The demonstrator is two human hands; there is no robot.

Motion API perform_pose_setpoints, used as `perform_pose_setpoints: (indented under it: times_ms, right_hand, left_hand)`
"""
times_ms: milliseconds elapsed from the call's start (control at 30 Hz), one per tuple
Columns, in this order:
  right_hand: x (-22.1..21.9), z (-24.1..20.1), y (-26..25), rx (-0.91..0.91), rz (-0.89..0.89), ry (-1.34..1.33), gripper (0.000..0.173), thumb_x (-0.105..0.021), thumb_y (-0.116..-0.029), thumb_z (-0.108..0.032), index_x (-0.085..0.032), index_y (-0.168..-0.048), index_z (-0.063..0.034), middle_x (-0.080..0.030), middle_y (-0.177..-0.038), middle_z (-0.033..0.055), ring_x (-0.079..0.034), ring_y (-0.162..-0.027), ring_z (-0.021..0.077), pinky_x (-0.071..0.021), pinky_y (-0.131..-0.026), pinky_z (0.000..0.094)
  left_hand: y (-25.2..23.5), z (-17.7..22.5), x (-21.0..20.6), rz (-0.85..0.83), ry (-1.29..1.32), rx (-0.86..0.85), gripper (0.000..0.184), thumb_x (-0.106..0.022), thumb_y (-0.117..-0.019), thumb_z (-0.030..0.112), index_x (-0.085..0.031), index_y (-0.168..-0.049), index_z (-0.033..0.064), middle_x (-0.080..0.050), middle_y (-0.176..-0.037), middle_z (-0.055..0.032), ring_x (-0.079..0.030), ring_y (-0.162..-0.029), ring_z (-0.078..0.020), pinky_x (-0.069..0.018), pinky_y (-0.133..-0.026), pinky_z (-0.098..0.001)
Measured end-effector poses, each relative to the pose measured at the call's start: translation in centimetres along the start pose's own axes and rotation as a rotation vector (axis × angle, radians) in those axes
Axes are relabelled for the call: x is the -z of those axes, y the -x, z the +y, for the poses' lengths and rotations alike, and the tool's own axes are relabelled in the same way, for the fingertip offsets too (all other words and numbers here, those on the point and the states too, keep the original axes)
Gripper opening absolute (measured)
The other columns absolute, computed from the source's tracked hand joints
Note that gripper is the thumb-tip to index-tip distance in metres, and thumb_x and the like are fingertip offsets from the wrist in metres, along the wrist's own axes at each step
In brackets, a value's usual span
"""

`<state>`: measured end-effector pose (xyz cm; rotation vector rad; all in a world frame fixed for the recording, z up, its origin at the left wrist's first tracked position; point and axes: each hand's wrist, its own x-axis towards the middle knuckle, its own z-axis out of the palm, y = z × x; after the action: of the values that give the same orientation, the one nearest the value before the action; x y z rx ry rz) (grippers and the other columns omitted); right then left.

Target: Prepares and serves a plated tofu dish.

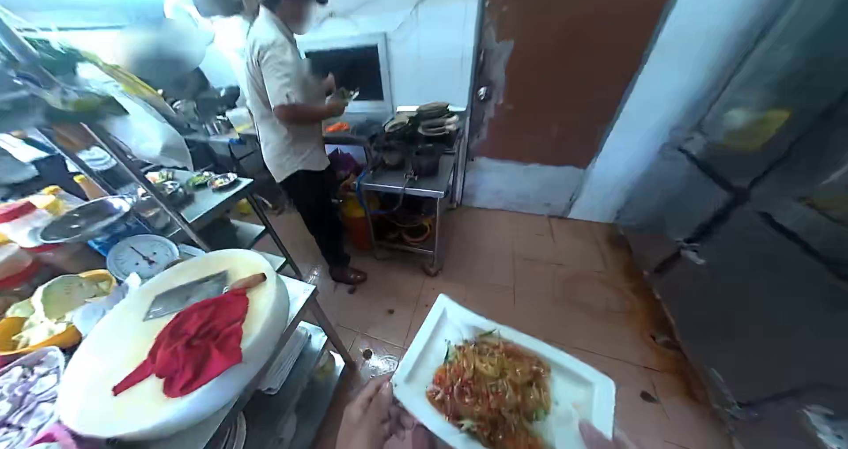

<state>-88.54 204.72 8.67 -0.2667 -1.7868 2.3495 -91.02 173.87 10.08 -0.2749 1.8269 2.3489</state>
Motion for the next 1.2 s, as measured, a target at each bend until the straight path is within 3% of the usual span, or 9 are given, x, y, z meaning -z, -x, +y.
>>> perform_pose_setpoints:
  times_ms: [167, 333, 400, 500, 600, 733, 867, 933, 1200]
  right_hand:
    - [-3.2, 1.7, -20.0, 0.01, -0.023, -0.075, 0.027, -0.04, -0.1005, 0.002, -0.061, -0.111, -0.0105, -0.078, -0.09, -0.0061, -0.075, -0.08, 0.0055, -0.0638, -0.078, 0.0269]
    - [-6.7, 2.3, -37.1, -0.023, -0.065, -0.107, 0.03, -0.041, -0.1001, 0.002, -0.065, -0.11, -0.0127, -0.079, -0.091, -0.0049, -0.075, -0.081, 0.0062, -0.064, -0.078, 0.0273]
    - [-8.6, 2.2, -43.9, -0.043, -0.095, -0.125, 0.028, -0.041, -0.1005, 0.001, -0.065, -0.108, -0.0117, -0.079, -0.09, -0.0034, -0.075, -0.081, 0.0077, -0.064, -0.079, 0.0291]
    - [-11.9, 2.6, -54.3, -0.099, -0.101, -0.126, 0.028, -0.038, -0.1001, 0.003, -0.063, -0.106, -0.0093, -0.078, -0.087, -0.0024, -0.075, -0.078, 0.008, -0.0642, -0.077, 0.0291]
    - [-16.3, 3.4, -64.5, -0.158, -0.109, -0.108, 0.026, -0.037, -0.1016, 0.002, -0.061, -0.109, -0.0064, -0.078, -0.086, -0.0012, -0.075, -0.076, 0.0086, -0.0647, -0.073, 0.028]
    - [-23.3, 5.0, -77.0, -0.157, -0.142, -0.15, 0.025, -0.044, -0.1007, -0.007, -0.059, -0.119, 0.002, -0.076, -0.095, 0.0081, -0.076, -0.083, 0.0167, -0.0655, -0.077, 0.035]
    - [-30.4, 4.9, -87.0, -0.127, -0.156, -0.144, 0.025, -0.05, -0.099, -0.011, -0.059, -0.118, 0.0029, -0.075, -0.097, 0.0099, -0.076, -0.086, 0.0181, -0.065, -0.079, 0.0356]
    - [-34.0, 5.2, -91.3, -0.107, -0.18, -0.141, 0.025, -0.051, -0.0991, -0.011, -0.059, -0.119, 0.0023, -0.075, -0.097, 0.0098, -0.075, -0.087, 0.0177, -0.0649, -0.08, 0.035]
    - [-48.9, 10.6, -102.6, -0.112, -0.098, -0.144, 0.023, -0.043, -0.1004, -0.005, -0.057, -0.118, -0.0004, -0.075, -0.096, 0.0056, -0.075, -0.085, 0.0139, -0.065, -0.078, 0.0322]
  left_hand:
    - [-19.3, 2.0, -3.9, 0.004, -0.033, -0.116, 0.055, -0.062, -0.0943, 0.002, -0.036, -0.142, -0.0062, -0.071, -0.1, -0.0111, -0.072, -0.079, -0.0184, -0.0616, -0.07, -0.034]
    - [-37.4, 6.6, -5.7, 0.22, -0.083, -0.032, 0.017, -0.065, -0.0959, 0.007, -0.059, -0.109, -0.0021, -0.067, -0.077, -0.0088, -0.061, -0.056, -0.0126, -0.0515, -0.05, -0.0252]
    - [-43.7, 8.6, -6.0, 0.273, -0.127, -0.014, 0.015, -0.056, -0.1044, 0.013, -0.061, -0.102, -0.0006, -0.062, -0.066, -0.0049, -0.056, -0.049, -0.0095, -0.0483, -0.045, -0.0233]
    - [-53.4, 11.5, -6.4, 0.41, -0.099, 0.025, 0.048, -0.031, -0.1138, 0.028, -0.06, -0.087, 0.0008, -0.058, -0.053, -0.0023, -0.053, -0.041, -0.0087, -0.0455, -0.041, -0.0228]
    - [-63.2, 13.4, -5.2, 0.536, -0.018, 0.013, 0.064, -0.015, -0.1133, 0.041, -0.061, -0.094, 0.001, -0.059, -0.057, -0.0024, -0.054, -0.043, -0.0104, -0.0463, -0.042, -0.0247]
    - [-72.7, 15.0, -5.9, 0.527, -0.012, -0.041, 0.061, -0.013, -0.1129, 0.04, -0.058, -0.101, 0.0016, -0.065, -0.068, -0.0039, -0.06, -0.051, -0.0113, -0.0514, -0.047, -0.0248]
    - [-80.2, 17.9, -7.5, 0.352, 0.021, -0.14, 0.019, -0.045, -0.104, 0.015, -0.053, -0.112, -0.0011, -0.066, -0.078, -0.0032, -0.065, -0.061, -0.0106, -0.0568, -0.057, -0.0261]
    - [-84.7, 19.5, -6.8, 0.345, 0.105, -0.196, 0.019, -0.055, -0.0964, 0.006, -0.051, -0.113, -0.0014, -0.066, -0.081, -0.0047, -0.065, -0.063, -0.0113, -0.0571, -0.057, -0.0265]
    - [-102.5, 26.0, 3.9, 0.406, 0.222, -0.073, 0.005, -0.05, -0.0985, 0.002, -0.054, -0.101, -0.0011, -0.058, -0.061, -0.0034, -0.055, -0.045, -0.0079, -0.0479, -0.043, -0.0207]
